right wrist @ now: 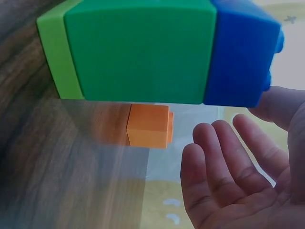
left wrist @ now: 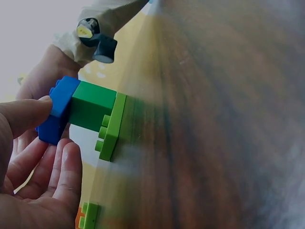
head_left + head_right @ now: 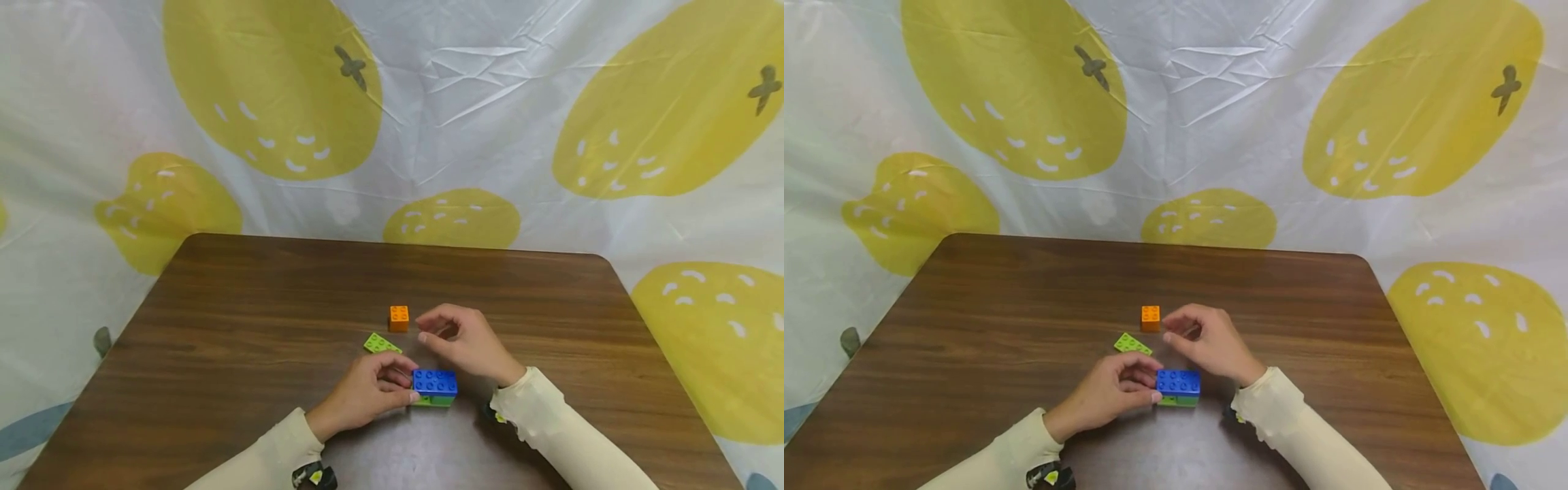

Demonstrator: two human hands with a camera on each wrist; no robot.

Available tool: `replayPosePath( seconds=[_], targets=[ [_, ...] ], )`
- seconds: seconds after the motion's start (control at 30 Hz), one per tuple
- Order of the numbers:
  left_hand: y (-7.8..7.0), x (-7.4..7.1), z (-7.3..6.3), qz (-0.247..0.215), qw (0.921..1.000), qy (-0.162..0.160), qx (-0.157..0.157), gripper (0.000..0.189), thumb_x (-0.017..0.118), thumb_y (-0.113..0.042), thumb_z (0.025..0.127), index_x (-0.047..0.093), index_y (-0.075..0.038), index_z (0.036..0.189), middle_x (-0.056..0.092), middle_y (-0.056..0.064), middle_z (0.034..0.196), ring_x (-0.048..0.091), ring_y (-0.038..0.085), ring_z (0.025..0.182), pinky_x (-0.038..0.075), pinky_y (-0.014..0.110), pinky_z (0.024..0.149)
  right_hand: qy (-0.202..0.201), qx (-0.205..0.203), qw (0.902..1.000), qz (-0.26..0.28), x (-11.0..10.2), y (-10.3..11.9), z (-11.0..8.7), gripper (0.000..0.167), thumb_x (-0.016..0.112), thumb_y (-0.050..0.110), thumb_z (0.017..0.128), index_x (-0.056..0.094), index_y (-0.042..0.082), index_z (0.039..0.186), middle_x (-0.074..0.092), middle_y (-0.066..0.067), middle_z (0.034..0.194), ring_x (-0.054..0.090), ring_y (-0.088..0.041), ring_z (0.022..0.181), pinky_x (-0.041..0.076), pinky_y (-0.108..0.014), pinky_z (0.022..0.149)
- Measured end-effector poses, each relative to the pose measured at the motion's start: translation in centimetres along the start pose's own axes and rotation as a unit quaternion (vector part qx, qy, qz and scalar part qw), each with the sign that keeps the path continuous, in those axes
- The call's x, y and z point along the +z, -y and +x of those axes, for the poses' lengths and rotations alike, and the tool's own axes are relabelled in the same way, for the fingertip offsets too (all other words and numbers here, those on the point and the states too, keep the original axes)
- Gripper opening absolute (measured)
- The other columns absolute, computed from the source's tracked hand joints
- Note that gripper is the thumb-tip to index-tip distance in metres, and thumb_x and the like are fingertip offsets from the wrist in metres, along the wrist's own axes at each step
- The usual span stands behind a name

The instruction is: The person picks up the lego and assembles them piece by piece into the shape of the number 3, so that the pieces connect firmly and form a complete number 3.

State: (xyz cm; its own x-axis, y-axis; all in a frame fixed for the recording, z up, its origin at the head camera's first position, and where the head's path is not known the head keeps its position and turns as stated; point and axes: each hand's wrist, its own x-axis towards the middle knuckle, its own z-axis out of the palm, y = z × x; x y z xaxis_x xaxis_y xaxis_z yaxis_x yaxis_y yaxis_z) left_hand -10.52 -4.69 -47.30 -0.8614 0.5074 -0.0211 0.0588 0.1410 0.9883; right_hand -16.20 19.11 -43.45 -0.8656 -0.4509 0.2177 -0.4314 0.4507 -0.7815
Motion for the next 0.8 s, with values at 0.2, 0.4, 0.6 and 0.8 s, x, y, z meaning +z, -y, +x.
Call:
replayPosePath(
  seconds=[0.2, 0.4, 0.6, 0.8],
  targets=[
    [0.1, 0.0, 0.0, -0.001, 1.0000, 0.000, 0.003, 0.034, 0.083, -0.016, 0.093, 0.071, -0.005, 0.123, 0.073, 0.011, 0.119, 0.073, 0.020, 0.104, 0.062, 0.025, 0.089, -0.013, 0.010, 0.9999, -0.002, 0.4, -0.5, 1.1, 0.026, 0.082, 0.018, 0.093, 0.077, 0.008, 0.117, 0.080, 0.000, 0.103, 0.073, -0.013, 0.089, 0.063, -0.032, 0.079],
    [0.1, 0.0, 0.0, -0.004, 1.0000, 0.003, 0.004, 0.034, 0.083, -0.015, 0.093, 0.071, -0.005, 0.123, 0.072, 0.012, 0.121, 0.072, 0.022, 0.106, 0.062, 0.025, 0.089, -0.021, 0.014, 0.9997, 0.001, 0.9, -0.9, 2.2, 0.028, 0.083, 0.018, 0.092, 0.078, 0.009, 0.117, 0.079, 0.001, 0.102, 0.073, -0.013, 0.088, 0.063, -0.033, 0.078],
    [0.1, 0.1, 0.1, 0.001, 1.0000, 0.004, 0.003, 0.034, 0.083, -0.015, 0.093, 0.070, -0.004, 0.123, 0.072, 0.012, 0.119, 0.071, 0.021, 0.105, 0.062, 0.025, 0.089, -0.023, 0.017, 0.9996, -0.005, 1.2, -1.4, 3.0, 0.027, 0.084, 0.017, 0.091, 0.077, 0.010, 0.116, 0.079, -0.002, 0.100, 0.073, -0.014, 0.087, 0.062, -0.028, 0.077],
    [0.0, 0.1, 0.1, 0.008, 0.9999, 0.003, 0.007, 0.034, 0.083, -0.014, 0.093, 0.070, -0.004, 0.123, 0.072, 0.011, 0.120, 0.072, 0.020, 0.105, 0.062, 0.024, 0.089, -0.017, 0.023, 0.9995, -0.013, 1.5, -1.9, 3.5, 0.027, 0.083, 0.015, 0.091, 0.077, 0.010, 0.117, 0.078, -0.009, 0.109, 0.073, -0.014, 0.087, 0.063, -0.028, 0.077]
  ],
)
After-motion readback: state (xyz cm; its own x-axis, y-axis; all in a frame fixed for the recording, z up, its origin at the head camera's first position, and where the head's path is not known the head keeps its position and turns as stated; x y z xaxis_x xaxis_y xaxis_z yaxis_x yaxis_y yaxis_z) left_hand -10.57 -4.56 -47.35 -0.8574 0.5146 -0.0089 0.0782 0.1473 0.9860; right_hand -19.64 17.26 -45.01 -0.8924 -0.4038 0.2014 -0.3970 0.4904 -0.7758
